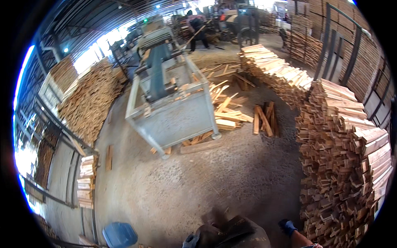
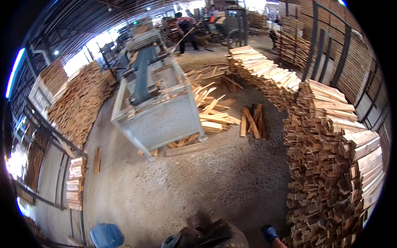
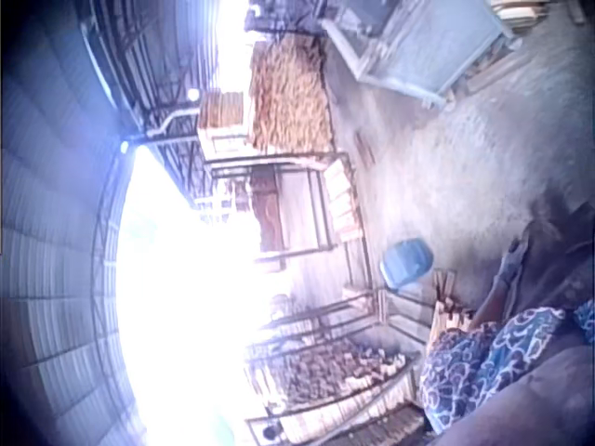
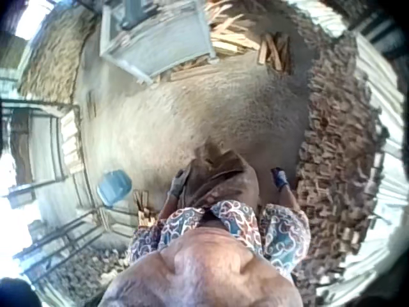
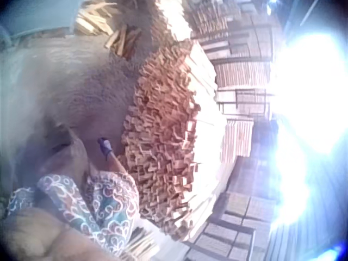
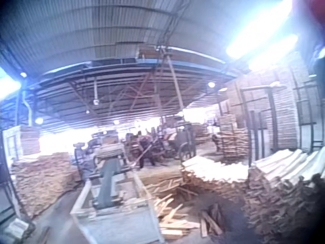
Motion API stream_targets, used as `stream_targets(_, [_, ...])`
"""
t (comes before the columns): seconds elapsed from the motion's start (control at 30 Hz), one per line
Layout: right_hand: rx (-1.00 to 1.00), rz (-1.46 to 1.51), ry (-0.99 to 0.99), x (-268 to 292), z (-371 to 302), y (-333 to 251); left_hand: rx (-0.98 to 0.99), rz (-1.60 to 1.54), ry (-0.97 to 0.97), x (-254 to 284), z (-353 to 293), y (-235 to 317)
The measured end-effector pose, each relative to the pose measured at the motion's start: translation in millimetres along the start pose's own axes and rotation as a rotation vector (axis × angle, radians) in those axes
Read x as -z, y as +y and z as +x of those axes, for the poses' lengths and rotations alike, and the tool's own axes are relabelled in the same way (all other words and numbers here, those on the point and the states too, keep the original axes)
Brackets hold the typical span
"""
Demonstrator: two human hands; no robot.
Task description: The person picks up small wooden planks from a pile on the floor and stacks them onto a metal rack. The person wears blue gloves and repeatedly gathers handfuls of planks, aligns them, and places them on the rack in a warehouse setting.
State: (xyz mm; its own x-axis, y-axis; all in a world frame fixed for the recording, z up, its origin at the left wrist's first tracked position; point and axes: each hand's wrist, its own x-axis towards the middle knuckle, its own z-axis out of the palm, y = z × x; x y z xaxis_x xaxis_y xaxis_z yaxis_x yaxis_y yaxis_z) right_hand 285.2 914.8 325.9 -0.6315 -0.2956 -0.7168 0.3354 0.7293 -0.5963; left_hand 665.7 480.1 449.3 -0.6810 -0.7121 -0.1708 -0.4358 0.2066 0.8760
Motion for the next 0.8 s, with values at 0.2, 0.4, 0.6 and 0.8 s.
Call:
stream_targets(0.2, [0.138, -0.042, -0.024, -37, -54, -202, 0.809, -0.309, -0.162, -19, 45, 1])
stream_targets(0.4, [0.185, 0.224, -0.255, 15, 2, -261, 0.739, -0.276, -0.105, -50, 122, -92])
stream_targets(0.6, [-0.299, 0.719, 0.158, 71, 45, -261, 0.783, -0.586, -0.364, -110, 345, 68])
stream_targets(0.8, [-0.554, 0.629, 0.028, 131, 100, -232, 0.692, -0.621, -0.185, -200, 500, 212])
